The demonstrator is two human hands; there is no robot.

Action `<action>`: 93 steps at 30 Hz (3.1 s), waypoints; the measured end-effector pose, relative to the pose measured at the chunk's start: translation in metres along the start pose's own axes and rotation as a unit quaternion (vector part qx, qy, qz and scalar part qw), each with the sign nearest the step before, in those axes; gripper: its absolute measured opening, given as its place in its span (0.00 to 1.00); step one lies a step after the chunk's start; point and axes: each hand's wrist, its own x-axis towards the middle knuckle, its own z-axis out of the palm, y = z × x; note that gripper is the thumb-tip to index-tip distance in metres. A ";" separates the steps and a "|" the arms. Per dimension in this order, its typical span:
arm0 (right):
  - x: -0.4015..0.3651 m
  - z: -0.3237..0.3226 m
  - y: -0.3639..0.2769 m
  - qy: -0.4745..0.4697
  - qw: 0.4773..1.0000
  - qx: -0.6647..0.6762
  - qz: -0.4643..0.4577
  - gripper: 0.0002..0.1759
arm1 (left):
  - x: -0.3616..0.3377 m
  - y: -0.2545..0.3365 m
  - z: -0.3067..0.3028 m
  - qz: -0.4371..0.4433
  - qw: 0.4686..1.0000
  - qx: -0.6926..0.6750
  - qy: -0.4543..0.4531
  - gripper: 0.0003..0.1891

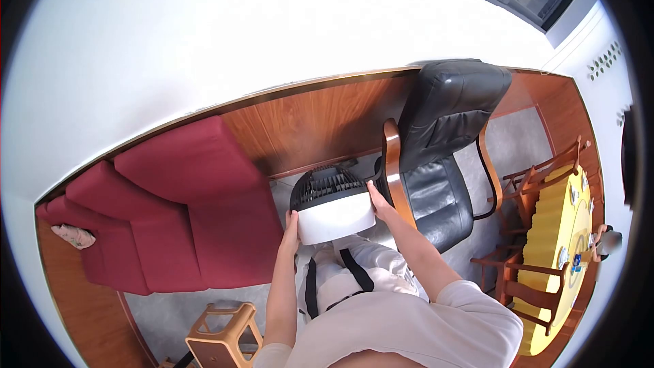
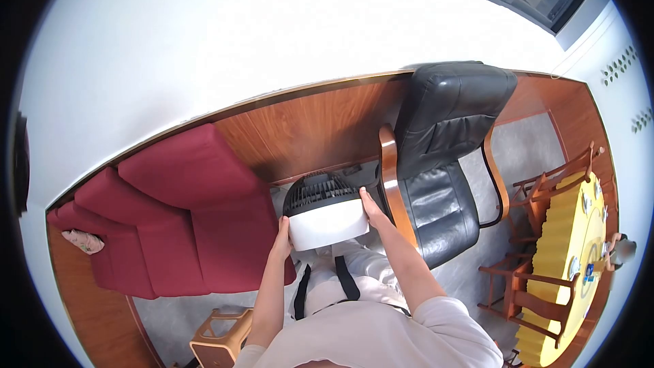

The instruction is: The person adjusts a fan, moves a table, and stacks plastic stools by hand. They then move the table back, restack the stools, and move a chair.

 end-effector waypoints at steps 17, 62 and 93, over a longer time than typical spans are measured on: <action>-0.012 0.037 -0.061 0.052 0.998 -0.037 -0.009 0.38 | 0.030 0.049 0.008 0.022 0.998 0.054 0.031 0.38; -0.100 -0.133 0.187 -0.191 0.760 -0.620 -0.050 0.14 | -0.283 -0.481 0.106 0.053 0.848 -0.173 0.499 0.21; -0.361 0.132 0.589 -0.458 0.517 -0.715 -0.107 0.09 | -0.547 -0.819 0.206 0.019 0.409 -0.708 0.576 0.21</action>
